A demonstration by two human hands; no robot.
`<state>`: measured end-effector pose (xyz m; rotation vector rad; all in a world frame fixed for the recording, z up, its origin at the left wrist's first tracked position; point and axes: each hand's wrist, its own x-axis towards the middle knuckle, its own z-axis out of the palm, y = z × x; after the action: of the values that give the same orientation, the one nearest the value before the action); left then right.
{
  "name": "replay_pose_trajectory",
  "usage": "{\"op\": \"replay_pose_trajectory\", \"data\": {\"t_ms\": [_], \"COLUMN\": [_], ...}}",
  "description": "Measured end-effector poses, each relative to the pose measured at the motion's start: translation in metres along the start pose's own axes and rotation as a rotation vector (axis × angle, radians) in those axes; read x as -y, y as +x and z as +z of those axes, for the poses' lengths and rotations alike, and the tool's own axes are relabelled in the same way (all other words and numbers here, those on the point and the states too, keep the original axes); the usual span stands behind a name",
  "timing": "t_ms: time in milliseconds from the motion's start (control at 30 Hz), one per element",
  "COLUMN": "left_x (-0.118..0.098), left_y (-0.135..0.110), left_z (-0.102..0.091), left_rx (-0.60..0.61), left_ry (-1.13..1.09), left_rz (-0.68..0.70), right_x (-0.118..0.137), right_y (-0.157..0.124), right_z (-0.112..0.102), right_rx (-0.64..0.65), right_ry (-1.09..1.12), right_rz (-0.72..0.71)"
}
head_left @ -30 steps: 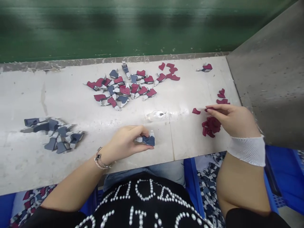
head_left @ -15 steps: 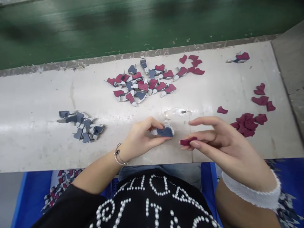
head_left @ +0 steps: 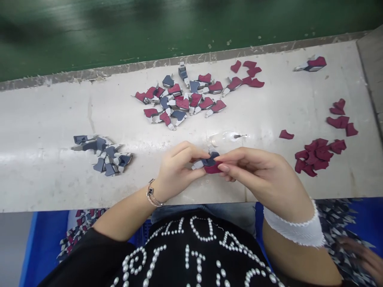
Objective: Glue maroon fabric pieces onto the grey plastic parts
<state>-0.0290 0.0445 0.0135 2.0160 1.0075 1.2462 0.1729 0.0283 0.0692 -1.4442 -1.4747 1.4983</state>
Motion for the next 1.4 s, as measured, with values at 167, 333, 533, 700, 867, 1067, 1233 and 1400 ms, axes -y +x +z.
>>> {"op": "replay_pose_trajectory", "data": {"t_ms": [167, 333, 533, 700, 867, 1067, 1233, 1400], "left_x": [0.001, 0.000, -0.002, -0.002, -0.003, -0.003, -0.004, -0.005], "left_y": [0.000, 0.001, 0.001, 0.002, 0.004, 0.004, 0.005, 0.007], "left_z": [0.000, 0.000, 0.001, 0.000, -0.001, -0.001, 0.000, -0.002], "left_rx": [-0.002, 0.014, 0.005, -0.006, -0.008, -0.008, -0.027, -0.033], "left_ry": [-0.019, -0.035, -0.055, -0.120, -0.156, -0.165, -0.178, -0.186], "left_rz": [0.074, 0.085, 0.115, 0.107, 0.091, 0.096, 0.106, 0.136], "right_x": [0.000, -0.003, -0.001, 0.002, 0.001, -0.008, -0.010, -0.010], "right_y": [0.001, 0.005, 0.004, -0.002, -0.005, -0.003, -0.001, 0.003], "right_z": [-0.003, -0.003, -0.003, -0.003, -0.003, 0.001, 0.001, 0.001], "right_rx": [-0.034, -0.013, -0.019, -0.035, -0.008, 0.104, 0.102, 0.118], "right_ry": [-0.003, 0.039, 0.018, -0.017, -0.065, -0.063, -0.021, 0.045], "right_rz": [0.022, 0.044, 0.064, 0.069, 0.039, 0.045, 0.013, -0.035]}}
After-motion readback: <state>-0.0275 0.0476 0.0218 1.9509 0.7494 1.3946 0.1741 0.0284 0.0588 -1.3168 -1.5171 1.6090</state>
